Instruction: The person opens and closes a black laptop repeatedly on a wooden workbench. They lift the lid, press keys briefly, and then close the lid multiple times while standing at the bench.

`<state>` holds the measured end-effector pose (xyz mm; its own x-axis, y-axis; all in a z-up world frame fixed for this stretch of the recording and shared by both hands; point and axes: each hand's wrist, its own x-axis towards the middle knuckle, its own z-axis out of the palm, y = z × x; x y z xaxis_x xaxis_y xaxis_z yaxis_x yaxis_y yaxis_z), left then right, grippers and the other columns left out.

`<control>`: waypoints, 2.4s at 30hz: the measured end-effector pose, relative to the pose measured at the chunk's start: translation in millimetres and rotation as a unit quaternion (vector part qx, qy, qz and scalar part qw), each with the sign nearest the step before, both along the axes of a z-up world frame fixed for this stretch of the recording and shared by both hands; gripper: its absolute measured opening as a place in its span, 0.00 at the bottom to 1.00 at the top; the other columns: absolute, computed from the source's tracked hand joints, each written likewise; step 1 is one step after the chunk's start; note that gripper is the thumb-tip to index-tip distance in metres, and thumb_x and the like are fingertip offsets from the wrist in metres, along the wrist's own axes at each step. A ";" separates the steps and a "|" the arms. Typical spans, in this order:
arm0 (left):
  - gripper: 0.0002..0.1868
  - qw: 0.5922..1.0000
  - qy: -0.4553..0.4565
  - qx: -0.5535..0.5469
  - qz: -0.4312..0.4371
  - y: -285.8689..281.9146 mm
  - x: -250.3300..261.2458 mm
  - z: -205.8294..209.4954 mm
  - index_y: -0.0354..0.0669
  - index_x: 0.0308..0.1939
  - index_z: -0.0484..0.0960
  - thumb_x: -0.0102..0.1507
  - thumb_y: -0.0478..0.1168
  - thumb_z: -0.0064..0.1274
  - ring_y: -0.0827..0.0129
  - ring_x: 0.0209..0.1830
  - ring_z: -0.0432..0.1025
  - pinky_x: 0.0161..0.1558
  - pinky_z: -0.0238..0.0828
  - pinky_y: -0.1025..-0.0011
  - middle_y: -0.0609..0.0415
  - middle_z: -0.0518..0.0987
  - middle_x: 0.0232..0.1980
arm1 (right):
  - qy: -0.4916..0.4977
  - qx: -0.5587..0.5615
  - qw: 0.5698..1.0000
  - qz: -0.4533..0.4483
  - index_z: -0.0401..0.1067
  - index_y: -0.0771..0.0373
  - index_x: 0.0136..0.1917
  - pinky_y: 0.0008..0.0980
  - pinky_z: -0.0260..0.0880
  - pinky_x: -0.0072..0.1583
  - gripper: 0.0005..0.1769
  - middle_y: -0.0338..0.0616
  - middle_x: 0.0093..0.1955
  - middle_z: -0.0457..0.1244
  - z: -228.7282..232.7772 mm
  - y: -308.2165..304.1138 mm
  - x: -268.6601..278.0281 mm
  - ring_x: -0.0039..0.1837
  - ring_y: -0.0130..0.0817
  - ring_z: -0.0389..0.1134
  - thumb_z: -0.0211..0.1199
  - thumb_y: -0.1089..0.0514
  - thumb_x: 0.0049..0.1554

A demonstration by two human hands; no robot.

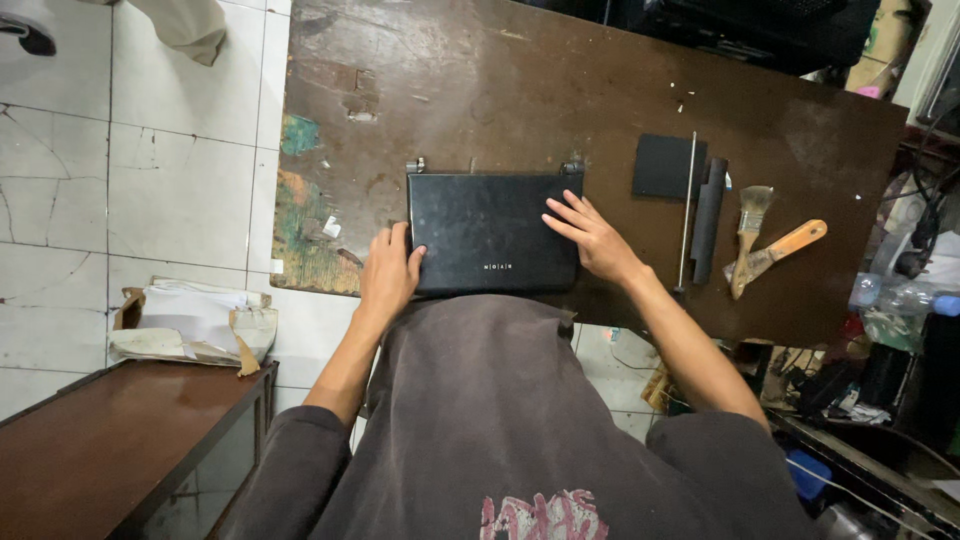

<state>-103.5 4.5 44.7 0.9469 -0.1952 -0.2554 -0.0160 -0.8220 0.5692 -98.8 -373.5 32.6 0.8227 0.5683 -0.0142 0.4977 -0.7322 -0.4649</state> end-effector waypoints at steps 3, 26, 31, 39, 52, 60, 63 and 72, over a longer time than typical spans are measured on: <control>0.33 0.991 0.021 -0.120 0.055 -8.2 3.6 13.9 0.31 0.65 0.61 0.62 0.42 0.56 0.34 0.52 0.68 0.51 0.67 0.47 0.34 0.68 0.49 | 0.041 0.179 0.974 -0.129 0.65 0.57 0.69 0.51 0.50 0.73 0.30 0.53 0.76 0.49 2.5 12.1 -6.5 0.77 0.53 0.47 0.38 0.73 0.58; 0.36 0.914 -0.150 -0.345 0.151 -31.2 -4.8 3.1 0.41 0.58 0.65 0.62 0.67 0.46 0.54 0.60 0.56 0.66 0.48 0.60 0.47 0.57 0.55 | 0.006 0.541 0.765 -0.349 0.65 0.65 0.65 0.37 0.51 0.71 0.24 0.50 0.67 0.54 37.6 38.2 -30.4 0.68 0.37 0.56 0.60 0.62 0.55; 0.31 0.916 -0.132 -0.362 0.111 -20.1 -6.5 19.0 0.44 0.58 0.68 0.62 0.62 0.51 0.56 0.59 0.55 0.66 0.49 0.59 0.47 0.57 0.55 | 0.017 0.504 0.796 -0.334 0.65 0.66 0.64 0.39 0.53 0.71 0.25 0.51 0.64 0.52 55.4 33.9 -46.9 0.66 0.36 0.57 0.63 0.58 0.55; 0.35 0.914 -0.103 -0.383 0.082 -22.7 5.4 31.9 0.42 0.65 0.64 0.65 0.63 0.43 0.56 0.65 0.55 0.69 0.47 0.56 0.45 0.57 0.59 | 0.008 0.484 0.809 -0.334 0.66 0.70 0.63 0.42 0.60 0.67 0.28 0.63 0.62 0.59 55.1 35.2 -64.6 0.66 0.48 0.62 0.67 0.61 0.51; 0.48 0.879 -0.356 -0.318 -0.008 -37.2 8.5 130.8 0.22 0.65 0.55 0.56 0.54 0.60 0.39 0.60 0.57 0.65 0.48 0.50 0.30 0.61 0.59 | -0.043 0.401 0.853 -0.332 0.70 0.63 0.60 0.48 0.63 0.63 0.29 0.55 0.57 0.66 65.4 26.5 -65.9 0.62 0.50 0.66 0.68 0.44 0.52; 0.34 0.926 -0.187 -0.106 -0.311 -137.0 -3.3 156.2 0.52 0.66 0.68 0.56 0.47 0.60 0.55 0.72 0.56 0.66 0.40 0.46 0.46 0.64 0.69 | -0.049 0.378 0.883 -0.276 0.68 0.67 0.58 0.51 0.65 0.61 0.27 0.57 0.56 0.66 73.5 21.4 -71.3 0.61 0.56 0.67 0.68 0.47 0.52; 0.31 0.924 -0.188 -0.077 -0.323 -156.3 -8.0 137.5 0.54 0.62 0.71 0.55 0.46 0.61 0.58 0.70 0.60 0.67 0.43 0.47 0.49 0.68 0.67 | -0.044 0.368 0.890 -0.264 0.69 0.67 0.57 0.53 0.65 0.60 0.28 0.58 0.55 0.66 67.4 16.7 -77.6 0.59 0.58 0.67 0.71 0.50 0.49; 0.17 0.909 -0.231 -0.148 -0.313 -157.9 -18.8 101.6 0.56 0.60 0.74 0.68 0.46 0.43 0.65 0.60 0.71 0.61 0.62 0.65 0.54 0.77 0.57 | -0.069 0.411 0.885 -0.206 0.74 0.71 0.50 0.53 0.69 0.54 0.22 0.61 0.49 0.68 61.0 5.5 -74.5 0.52 0.61 0.70 0.72 0.53 0.49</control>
